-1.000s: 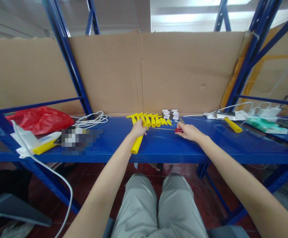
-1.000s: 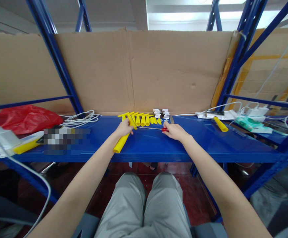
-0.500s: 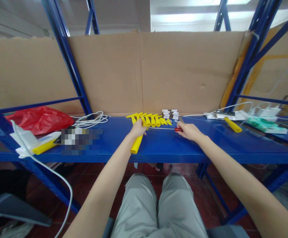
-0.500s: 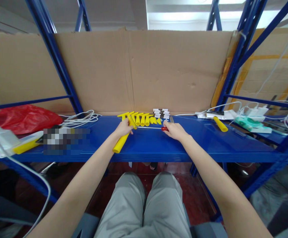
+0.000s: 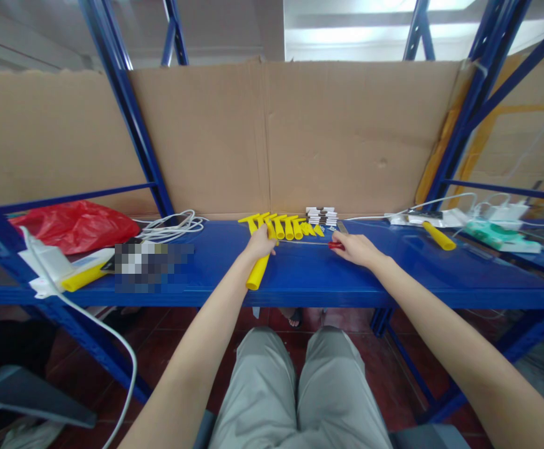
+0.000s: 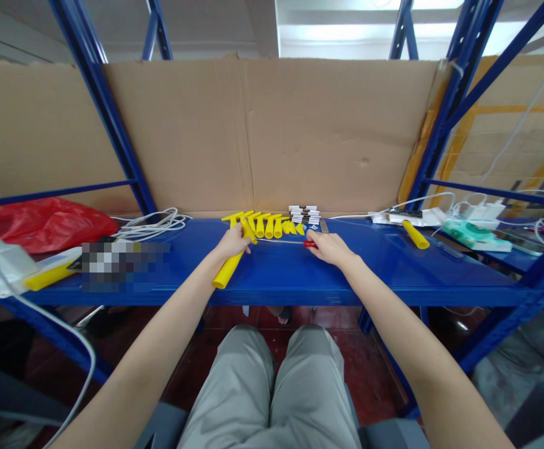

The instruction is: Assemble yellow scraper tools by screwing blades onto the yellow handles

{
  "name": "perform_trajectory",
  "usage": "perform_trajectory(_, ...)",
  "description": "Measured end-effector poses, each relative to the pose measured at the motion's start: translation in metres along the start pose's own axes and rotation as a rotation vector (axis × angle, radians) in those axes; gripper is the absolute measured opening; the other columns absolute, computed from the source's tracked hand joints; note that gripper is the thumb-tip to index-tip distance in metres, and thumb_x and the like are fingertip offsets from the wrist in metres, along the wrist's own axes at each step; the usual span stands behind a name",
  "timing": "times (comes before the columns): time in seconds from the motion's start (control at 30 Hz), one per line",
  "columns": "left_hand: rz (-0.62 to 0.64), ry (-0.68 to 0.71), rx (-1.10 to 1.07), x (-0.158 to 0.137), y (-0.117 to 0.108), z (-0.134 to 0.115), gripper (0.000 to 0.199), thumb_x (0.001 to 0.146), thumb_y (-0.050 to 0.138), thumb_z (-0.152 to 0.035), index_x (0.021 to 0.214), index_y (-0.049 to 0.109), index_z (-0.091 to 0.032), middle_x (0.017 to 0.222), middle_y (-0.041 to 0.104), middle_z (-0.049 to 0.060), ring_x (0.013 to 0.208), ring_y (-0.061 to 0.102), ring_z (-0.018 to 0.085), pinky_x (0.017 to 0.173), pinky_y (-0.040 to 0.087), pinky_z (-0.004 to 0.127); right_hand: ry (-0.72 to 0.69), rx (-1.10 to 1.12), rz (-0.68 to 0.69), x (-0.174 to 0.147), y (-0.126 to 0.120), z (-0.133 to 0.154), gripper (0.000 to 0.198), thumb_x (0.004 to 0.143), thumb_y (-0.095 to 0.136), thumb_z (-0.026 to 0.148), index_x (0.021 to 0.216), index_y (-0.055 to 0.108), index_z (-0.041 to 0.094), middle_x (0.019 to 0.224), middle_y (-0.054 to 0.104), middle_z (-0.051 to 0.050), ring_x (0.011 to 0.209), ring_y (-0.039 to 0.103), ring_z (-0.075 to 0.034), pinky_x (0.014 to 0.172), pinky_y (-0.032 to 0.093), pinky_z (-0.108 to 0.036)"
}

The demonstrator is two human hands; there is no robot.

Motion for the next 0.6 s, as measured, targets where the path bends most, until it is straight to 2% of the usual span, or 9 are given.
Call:
perform_trajectory(0.27,-0.002,0.016,-0.005,0.0012,0.0003,0.0009,0.027,0.078,0.052,-0.001,0.103,0.052,-0.012,0.098,0.067,0.009,0.05,0.062,0.009,0.052,0.05,0.021,-0.043,0.03,0.025,-0.0008,-0.0014,0.0034,0.027,0.095,0.04,0.035,0.1,0.061,0.019,0.106,0.069,-0.01,0.095,0.064,-0.023,0.072,0.043,-0.029)
perform_trajectory(0.43,-0.001,0.013,-0.024,0.0018,0.0003,0.0018,0.031,0.077,0.052,-0.001,0.106,0.052,-0.012,0.097,0.068,0.009,0.053,0.064,0.01,0.054,0.051,0.021,-0.015,0.052,-0.002,0.0005,0.0008,0.0016,0.022,0.091,0.048,0.034,0.103,0.058,0.018,0.098,0.069,-0.01,0.087,0.065,-0.023,0.068,0.043,-0.029)
perform_trajectory(0.6,0.008,0.015,-0.028,0.0036,0.0015,0.0036,0.033,0.077,0.053,-0.001,0.109,0.052,-0.011,0.097,0.067,0.009,0.053,0.064,0.011,0.054,0.051,0.022,-0.046,0.005,-0.065,-0.0008,-0.0016,0.0005,0.023,0.093,0.043,0.034,0.098,0.059,0.018,0.093,0.069,-0.011,0.085,0.064,-0.024,0.066,0.041,-0.029)
Point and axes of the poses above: each hand's wrist, its own x-axis towards the middle knuckle, its own y-axis out of the palm, z = x × y, the point moved 5 cm from there along x, towards the middle knuckle
